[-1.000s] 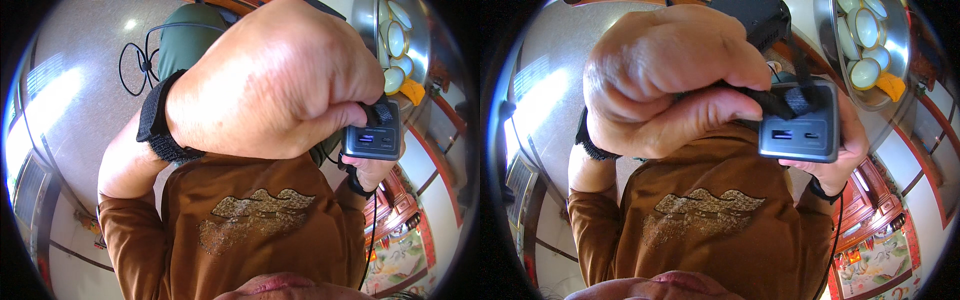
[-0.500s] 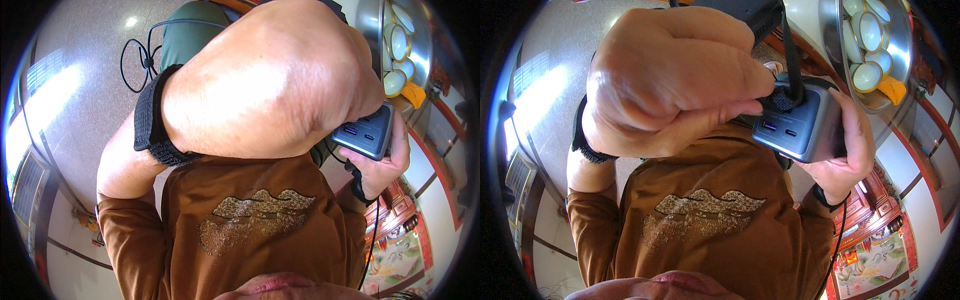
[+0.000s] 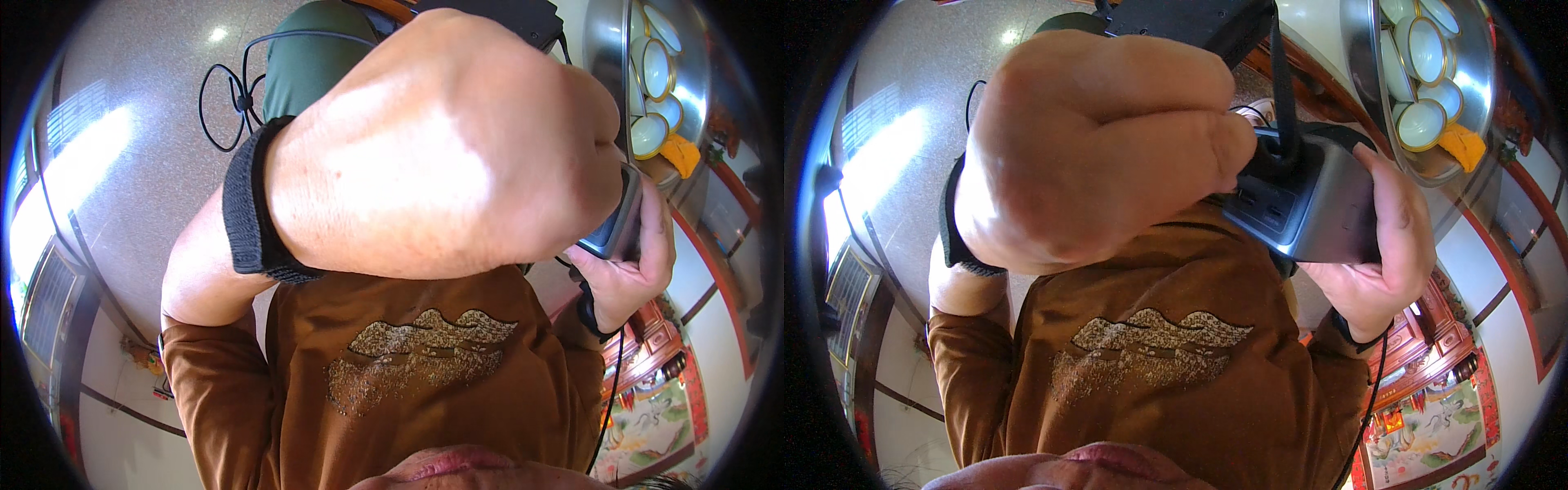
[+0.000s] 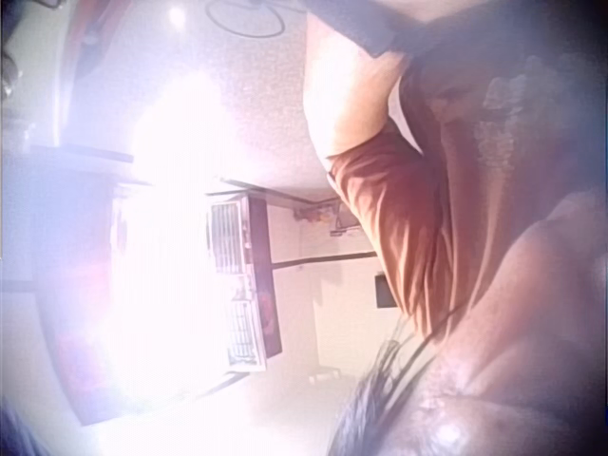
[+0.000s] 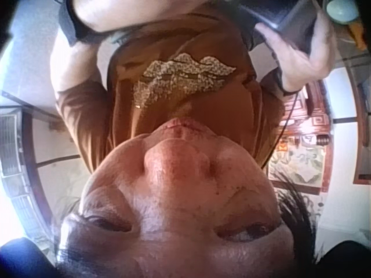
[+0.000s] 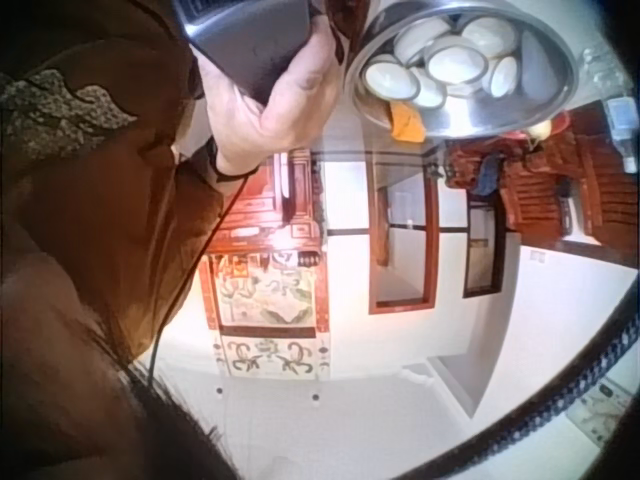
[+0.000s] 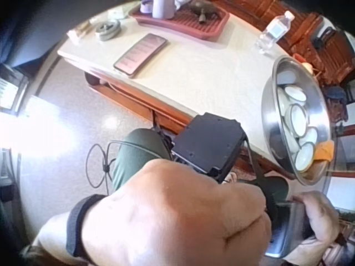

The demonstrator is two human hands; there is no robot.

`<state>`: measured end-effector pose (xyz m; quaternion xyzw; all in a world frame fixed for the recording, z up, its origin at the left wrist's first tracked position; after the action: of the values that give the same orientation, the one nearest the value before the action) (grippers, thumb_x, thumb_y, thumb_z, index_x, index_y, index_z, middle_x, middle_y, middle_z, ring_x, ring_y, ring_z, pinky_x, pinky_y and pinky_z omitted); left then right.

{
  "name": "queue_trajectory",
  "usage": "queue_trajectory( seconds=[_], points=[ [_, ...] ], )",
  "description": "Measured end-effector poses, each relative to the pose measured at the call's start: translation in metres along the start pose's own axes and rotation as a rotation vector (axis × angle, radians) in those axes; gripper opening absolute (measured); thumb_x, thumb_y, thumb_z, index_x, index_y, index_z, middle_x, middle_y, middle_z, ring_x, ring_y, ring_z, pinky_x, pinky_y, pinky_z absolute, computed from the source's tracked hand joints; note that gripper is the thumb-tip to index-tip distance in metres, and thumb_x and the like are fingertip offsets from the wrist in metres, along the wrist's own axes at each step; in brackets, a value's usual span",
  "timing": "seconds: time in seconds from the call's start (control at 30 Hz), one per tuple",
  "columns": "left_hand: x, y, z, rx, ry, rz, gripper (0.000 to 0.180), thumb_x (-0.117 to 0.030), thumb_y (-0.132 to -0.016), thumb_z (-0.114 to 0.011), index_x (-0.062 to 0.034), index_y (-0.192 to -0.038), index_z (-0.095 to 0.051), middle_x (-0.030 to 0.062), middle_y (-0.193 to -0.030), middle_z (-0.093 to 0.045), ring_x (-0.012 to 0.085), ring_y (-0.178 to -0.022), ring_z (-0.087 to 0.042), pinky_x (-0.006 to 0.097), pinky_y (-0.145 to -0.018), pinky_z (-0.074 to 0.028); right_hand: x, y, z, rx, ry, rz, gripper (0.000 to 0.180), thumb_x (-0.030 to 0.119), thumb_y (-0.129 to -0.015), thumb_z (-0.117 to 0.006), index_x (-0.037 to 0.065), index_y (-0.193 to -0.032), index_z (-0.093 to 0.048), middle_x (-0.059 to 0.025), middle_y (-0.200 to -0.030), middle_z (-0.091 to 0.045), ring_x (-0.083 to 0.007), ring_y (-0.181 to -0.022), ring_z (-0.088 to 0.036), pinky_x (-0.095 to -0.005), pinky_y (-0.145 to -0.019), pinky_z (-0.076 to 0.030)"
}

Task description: The person unpacks a black mesh bag, removes a power adapter and a multi-port hub, then connects the adapter to the hub and plugs multiple cables into the hub. The person handles the adapter, hub, and cables by hand and places the assembled unit on the table.

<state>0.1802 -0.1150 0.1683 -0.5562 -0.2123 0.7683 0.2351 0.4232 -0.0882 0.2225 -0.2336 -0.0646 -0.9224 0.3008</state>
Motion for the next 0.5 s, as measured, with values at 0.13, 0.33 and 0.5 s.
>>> queue_trajectory(
  seconds=[0.13,0.33,0.5],
  points=[
    [0.016,0.003,-0.008,-0.094,-0.126,-0.299,0.025,-0.004,-0.062,-0.08,0.0037,-0.082,-0.068,0.0133,-0.086,-0.065,0.0217,-0.064,-0.065,0.03,-0.049,-0.051,-0.002,0.001,0.0,0.046,-0.172,-0.061,0.083,0.024,-0.056,-0.095,-0.005,-0.125,-0.059,-0.0148,-0.113,-0.066,-0.0242,-0.101,-0.065,-0.0334,-0.089,-0.051],
    [0.012,0.004,-0.002,-0.022,-0.103,-0.133,0.024,-0.006,-0.063,-0.079,0.001,-0.083,-0.069,0.0127,-0.086,-0.065,0.0238,-0.065,-0.066,0.031,-0.049,-0.052,-0.011,0.009,-0.005,0.154,-0.524,-0.308,0.091,0.032,-0.056,-0.096,-0.007,-0.127,-0.055,-0.0159,-0.118,-0.063,-0.0235,-0.106,-0.062,-0.0344,-0.093,-0.049],
    [0.009,0.002,0.001,0.06,-0.098,-0.082,0.021,-0.007,-0.065,-0.078,-0.0014,-0.083,-0.07,0.0113,-0.087,-0.064,0.0227,-0.061,-0.065,0.031,-0.049,-0.052,-0.013,0.01,-0.001,0.196,-0.484,-0.299,0.092,0.033,-0.059,-0.095,-0.008,-0.131,-0.053,-0.0164,-0.121,-0.062,-0.0237,-0.108,-0.062,-0.0345,-0.094,-0.048]
  ],
)
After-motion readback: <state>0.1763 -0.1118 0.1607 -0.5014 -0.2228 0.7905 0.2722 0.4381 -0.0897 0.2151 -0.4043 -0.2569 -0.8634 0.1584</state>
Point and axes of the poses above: each hand's wrist, its own y-axis away from the middle knuckle, its own z-axis out of the back of the hand, x = y × z, the point moved 1 cm from there along -y, towards the middle knuckle
